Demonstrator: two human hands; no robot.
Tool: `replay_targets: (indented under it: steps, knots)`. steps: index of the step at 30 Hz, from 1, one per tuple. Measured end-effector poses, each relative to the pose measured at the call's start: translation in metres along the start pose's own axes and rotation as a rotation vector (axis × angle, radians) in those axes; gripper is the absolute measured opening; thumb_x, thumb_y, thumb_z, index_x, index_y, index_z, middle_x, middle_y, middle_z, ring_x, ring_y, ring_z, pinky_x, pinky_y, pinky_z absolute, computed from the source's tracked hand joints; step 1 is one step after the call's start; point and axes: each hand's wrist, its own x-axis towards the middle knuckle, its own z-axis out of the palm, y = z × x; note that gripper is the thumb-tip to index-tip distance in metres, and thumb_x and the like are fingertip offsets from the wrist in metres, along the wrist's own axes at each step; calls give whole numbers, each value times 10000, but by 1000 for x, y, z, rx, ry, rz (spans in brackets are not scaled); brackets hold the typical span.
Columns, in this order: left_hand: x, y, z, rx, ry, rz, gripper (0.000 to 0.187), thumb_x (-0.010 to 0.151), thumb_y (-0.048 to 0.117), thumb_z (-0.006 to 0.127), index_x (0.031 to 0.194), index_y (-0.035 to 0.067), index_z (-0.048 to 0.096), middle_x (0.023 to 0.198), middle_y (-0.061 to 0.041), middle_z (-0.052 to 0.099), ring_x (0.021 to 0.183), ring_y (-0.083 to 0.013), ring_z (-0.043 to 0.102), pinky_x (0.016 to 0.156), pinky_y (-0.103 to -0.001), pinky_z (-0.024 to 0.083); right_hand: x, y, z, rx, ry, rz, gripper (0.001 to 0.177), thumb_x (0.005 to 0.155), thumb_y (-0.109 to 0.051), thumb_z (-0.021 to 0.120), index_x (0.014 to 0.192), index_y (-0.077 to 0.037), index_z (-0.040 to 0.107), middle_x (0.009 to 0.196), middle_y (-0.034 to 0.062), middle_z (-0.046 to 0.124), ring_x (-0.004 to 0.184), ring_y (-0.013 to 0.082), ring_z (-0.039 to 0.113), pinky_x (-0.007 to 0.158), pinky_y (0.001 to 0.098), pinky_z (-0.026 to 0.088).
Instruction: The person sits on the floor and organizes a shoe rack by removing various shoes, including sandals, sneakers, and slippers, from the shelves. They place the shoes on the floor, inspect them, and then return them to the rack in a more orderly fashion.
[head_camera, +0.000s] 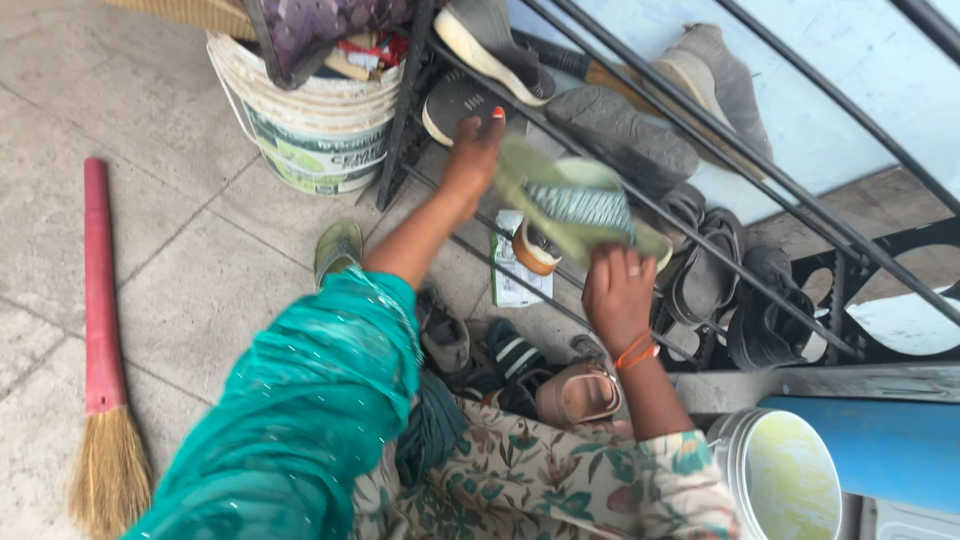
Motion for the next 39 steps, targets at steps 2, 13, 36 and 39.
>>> replay_targets:
  steps: [2, 13, 36, 39]
  knots:
    - [-5, -5, -20, 135, -129, 15, 735, 870, 478, 697, 1398, 9, 493, 1272, -168, 663, 1150, -267, 656, 935, -412, 520, -21, -18, -10, 19, 25, -23, 221, 860, -32, 661, 1079, -2, 655, 1102, 143, 625, 1051, 305, 608, 869, 493, 434]
    - [-40, -71, -136, 1079, -645, -567, 754, 763, 500, 862, 1306, 23, 648, 1332, -225, 677, 1094, -356, 687, 778, -527, 583, -41, -62, 35, 342, -71, -134, 230, 865, 4, 618, 1093, 36, 609, 1168, 171, 607, 1168, 342, 590, 1170, 528, 411]
    - [-126, -227, -223, 1503, -784, -421, 511, 840, 462, 749, 1161, 64, 741, 1259, -195, 710, 1155, -372, 691, 964, -448, 541, -74, -258, 200, 663, -938, 122, 851, 806, -113, 743, 1540, -89, 313, 1522, 222, 376, 1390, 452, 407, 1101, 511, 399]
    - [-135, -222, -215, 1537, -862, -495, 458, 854, 416, 701, 1191, 107, 738, 1295, -186, 692, 1177, -373, 664, 993, -454, 520, -99, -274, 208, 844, -863, 104, 821, 788, -156, 796, 1524, -114, 435, 1504, 215, 459, 1347, 449, 497, 1100, 471, 456]
